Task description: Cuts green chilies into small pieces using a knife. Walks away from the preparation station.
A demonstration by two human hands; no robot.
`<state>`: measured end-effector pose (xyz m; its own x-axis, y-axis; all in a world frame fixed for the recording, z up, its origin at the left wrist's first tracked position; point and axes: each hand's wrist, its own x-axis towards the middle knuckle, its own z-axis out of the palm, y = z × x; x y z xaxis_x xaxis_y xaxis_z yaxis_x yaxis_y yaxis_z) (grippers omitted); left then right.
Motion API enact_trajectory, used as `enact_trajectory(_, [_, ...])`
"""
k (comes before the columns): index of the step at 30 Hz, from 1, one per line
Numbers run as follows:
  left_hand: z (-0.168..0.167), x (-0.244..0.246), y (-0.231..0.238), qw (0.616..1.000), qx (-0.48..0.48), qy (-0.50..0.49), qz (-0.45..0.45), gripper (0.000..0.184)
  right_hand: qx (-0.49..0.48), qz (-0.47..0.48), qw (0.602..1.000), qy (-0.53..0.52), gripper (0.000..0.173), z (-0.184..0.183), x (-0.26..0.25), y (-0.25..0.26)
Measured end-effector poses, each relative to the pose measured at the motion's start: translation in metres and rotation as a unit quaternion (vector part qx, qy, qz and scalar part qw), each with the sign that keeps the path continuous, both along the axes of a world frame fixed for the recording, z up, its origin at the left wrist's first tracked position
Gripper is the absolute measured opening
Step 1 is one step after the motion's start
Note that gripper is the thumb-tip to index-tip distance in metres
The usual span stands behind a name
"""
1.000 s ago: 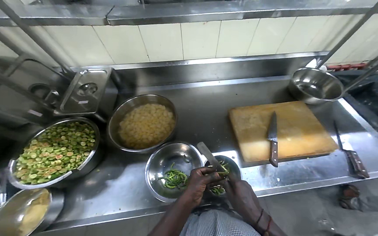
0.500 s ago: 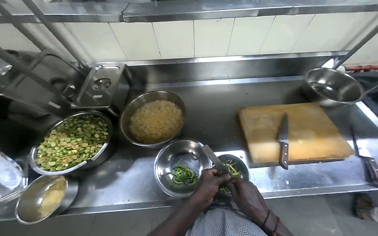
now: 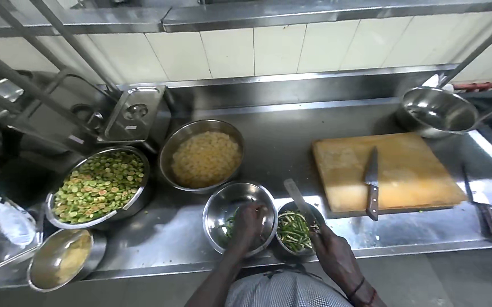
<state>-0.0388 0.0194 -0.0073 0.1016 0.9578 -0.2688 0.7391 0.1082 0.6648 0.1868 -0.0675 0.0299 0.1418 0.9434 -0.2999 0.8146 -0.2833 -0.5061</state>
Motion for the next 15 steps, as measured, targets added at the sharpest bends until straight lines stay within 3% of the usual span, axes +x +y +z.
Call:
enact_trajectory(2, [-0.004, -0.018, 0.006, 0.994, 0.022, 0.105, 0.029, 0.032, -0.011, -0.002, 1.0, 0.002, 0.032, 0.001, -0.001, 0.0])
enact_trajectory(5, [-0.026, -0.035, 0.021, 0.968, -0.038, 0.246, 0.035, 0.039, -0.016, 0.0, 1.0, 0.0, 0.032, 0.002, 0.0, 0.0])
enact_trajectory(8, [-0.032, -0.036, 0.03, 0.953, -0.099, 0.284, 0.018, 0.037, -0.015, 0.004, 1.0, -0.004, 0.032, 0.001, -0.001, 0.0])
enact_trajectory(11, [-0.029, -0.035, 0.031, 0.977, -0.066, 0.2, 0.02, 0.03, -0.028, 0.006, 1.0, -0.001, 0.033, 0.002, -0.001, 0.0])
enact_trajectory(13, [-0.021, -0.033, 0.026, 0.999, -0.023, 0.046, 0.019, 0.024, -0.022, 0.008, 1.0, 0.01, 0.033, 0.001, -0.001, -0.002])
enact_trajectory(15, [-0.009, -0.026, 0.021, 0.993, -0.042, -0.105, 0.017, 0.022, -0.026, 0.018, 0.999, 0.019, 0.033, 0.001, -0.001, -0.002])
